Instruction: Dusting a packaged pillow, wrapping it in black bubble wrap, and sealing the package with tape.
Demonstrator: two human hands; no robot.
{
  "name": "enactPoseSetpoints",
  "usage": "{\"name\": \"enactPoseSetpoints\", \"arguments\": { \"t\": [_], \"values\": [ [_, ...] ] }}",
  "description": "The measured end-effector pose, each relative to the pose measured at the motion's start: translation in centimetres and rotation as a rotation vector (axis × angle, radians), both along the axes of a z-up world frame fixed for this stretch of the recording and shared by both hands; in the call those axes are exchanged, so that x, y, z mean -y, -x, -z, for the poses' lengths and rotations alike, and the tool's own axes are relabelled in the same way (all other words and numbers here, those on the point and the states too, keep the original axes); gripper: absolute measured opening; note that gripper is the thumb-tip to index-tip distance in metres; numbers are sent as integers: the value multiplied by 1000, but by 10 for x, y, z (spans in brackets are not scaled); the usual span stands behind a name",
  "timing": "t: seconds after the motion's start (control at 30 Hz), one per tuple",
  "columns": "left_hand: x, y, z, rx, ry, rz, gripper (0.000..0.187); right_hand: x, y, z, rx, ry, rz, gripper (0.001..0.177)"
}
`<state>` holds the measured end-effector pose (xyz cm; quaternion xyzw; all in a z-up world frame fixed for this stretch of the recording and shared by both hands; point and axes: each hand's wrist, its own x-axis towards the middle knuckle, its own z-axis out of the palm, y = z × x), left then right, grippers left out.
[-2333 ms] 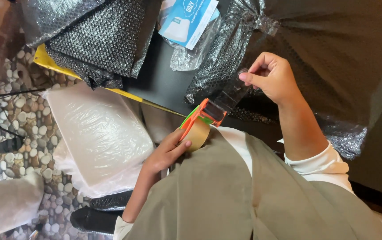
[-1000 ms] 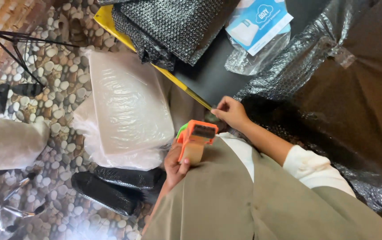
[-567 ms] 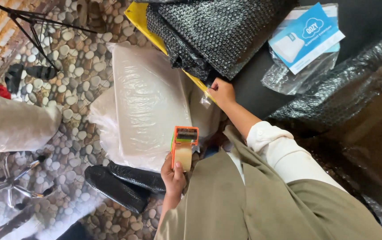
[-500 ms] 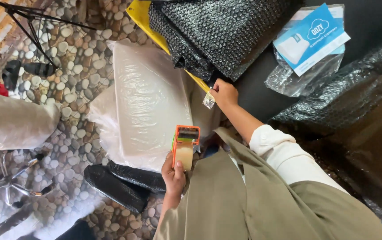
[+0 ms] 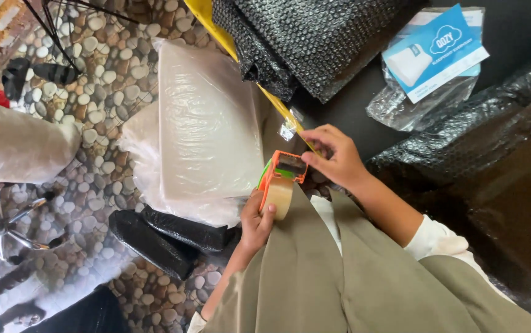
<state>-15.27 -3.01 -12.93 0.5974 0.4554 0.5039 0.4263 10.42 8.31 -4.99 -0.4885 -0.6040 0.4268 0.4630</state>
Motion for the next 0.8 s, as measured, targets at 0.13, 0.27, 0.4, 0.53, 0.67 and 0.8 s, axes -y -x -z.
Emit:
{"name": "enactPoseSetpoints", "arguments": {
  "t": [0.13,0.27,0.4,0.53,0.67,0.8],
  "values": [
    [9,-33,-17,-33,-2,54,33,30,-12,-50,248,-274,33,44],
    [19,-63,-38,-62,-56,77,33,57,-31,-70,339,-468,125,31],
    [36,-88,-35,-90,-95,41,33,81,-52,-64,456,-583,241,26],
    [56,-111,-21,-130,-136,7,31,104,-70,-57,421,-585,290,17],
    [73,-127,-23,-230,-153,-46,33,123,-83,-46,294,-451,254,14],
    [91,-136,-23,-387,-143,-72,39,142,-97,-31,456,-487,211,14]
  ]
}}
